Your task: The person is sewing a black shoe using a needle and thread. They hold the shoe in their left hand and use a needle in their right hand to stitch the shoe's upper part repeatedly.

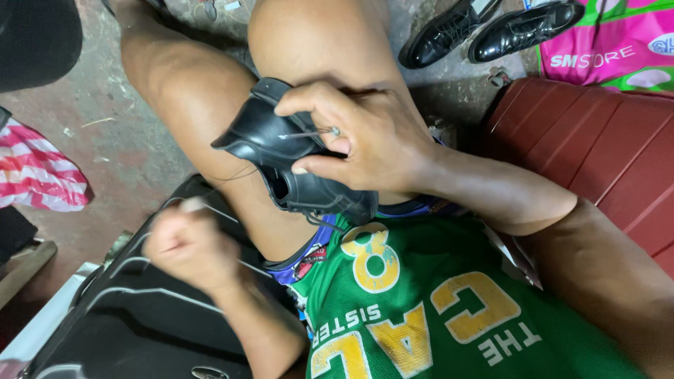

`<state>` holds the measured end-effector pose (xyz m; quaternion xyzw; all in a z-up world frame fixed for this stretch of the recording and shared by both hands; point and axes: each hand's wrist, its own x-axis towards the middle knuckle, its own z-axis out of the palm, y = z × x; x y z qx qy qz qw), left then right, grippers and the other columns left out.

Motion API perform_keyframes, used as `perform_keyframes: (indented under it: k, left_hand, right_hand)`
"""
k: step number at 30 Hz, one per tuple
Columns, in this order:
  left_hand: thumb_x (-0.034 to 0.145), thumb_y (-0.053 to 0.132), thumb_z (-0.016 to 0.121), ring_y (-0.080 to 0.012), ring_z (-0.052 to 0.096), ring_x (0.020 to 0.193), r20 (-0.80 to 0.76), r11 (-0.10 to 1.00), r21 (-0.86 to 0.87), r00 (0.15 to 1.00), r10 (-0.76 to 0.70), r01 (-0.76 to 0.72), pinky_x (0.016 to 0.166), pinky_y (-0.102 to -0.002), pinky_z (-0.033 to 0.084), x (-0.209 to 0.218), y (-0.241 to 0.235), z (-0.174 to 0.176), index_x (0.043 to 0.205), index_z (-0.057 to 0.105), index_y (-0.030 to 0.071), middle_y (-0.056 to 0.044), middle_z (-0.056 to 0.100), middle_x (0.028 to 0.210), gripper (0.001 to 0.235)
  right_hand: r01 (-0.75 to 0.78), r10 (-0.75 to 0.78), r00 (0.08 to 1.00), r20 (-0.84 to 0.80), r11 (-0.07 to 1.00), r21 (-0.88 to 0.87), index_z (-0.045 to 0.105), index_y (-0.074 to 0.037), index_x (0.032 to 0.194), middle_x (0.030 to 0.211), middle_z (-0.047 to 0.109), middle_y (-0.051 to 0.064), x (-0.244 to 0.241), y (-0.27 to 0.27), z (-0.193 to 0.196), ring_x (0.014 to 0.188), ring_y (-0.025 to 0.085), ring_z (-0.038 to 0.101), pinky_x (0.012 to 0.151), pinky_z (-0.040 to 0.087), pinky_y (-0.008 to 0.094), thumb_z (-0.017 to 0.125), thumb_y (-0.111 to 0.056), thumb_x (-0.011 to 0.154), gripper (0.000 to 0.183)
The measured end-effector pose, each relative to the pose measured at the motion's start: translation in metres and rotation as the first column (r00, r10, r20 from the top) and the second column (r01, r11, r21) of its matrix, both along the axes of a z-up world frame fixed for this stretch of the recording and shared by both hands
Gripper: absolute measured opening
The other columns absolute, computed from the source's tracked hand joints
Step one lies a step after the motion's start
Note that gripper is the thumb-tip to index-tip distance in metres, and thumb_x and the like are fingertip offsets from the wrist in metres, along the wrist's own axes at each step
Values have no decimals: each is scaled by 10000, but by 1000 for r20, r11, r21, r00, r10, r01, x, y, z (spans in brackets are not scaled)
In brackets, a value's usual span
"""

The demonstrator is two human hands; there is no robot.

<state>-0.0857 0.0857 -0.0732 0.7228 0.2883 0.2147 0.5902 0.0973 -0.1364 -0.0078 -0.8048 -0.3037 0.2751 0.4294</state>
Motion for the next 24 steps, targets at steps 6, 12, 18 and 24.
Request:
perform_keyframes:
  k: [6,12,18,24]
  left_hand:
    - [989,71,650,-45,383,586,-129,955,-156,963,235,-253,506,-209,311,5,16,-6,822,504,106,47,450,709,224]
    - [1013,53,674,-214,642,747,-148,824,459,944,-296,330,713,-347,524,39,-39,50,1121,688,0,-134,707,956,122]
    - [897,130,728,-330,629,635,-364,837,288,862,-353,465,591,-408,474,66,-45,47,827,584,21,-150,612,729,194]
    - [880,110,717,-335,616,659,-271,850,319,900,-342,419,622,-409,480,68,-53,34,846,587,27,-157,601,764,157]
  right_hand:
    - [-14,12,998,61,999,36,507,-136,1397,666,449,-35,5,2,5,572,116,536,593,464,323,910,-222,806,720]
    - [-112,123,966,229,992,-61,297,-73,1538,1098,586,197,10,-17,11,807,311,645,664,521,390,815,-334,822,921]
    - [-253,375,882,286,887,-386,375,-185,1563,1353,659,126,45,-38,57,1059,311,720,884,593,390,638,-206,967,651]
    - [-376,350,681,644,921,-103,668,-166,1341,1304,678,64,81,6,21,1108,277,686,936,541,419,674,-106,885,461]
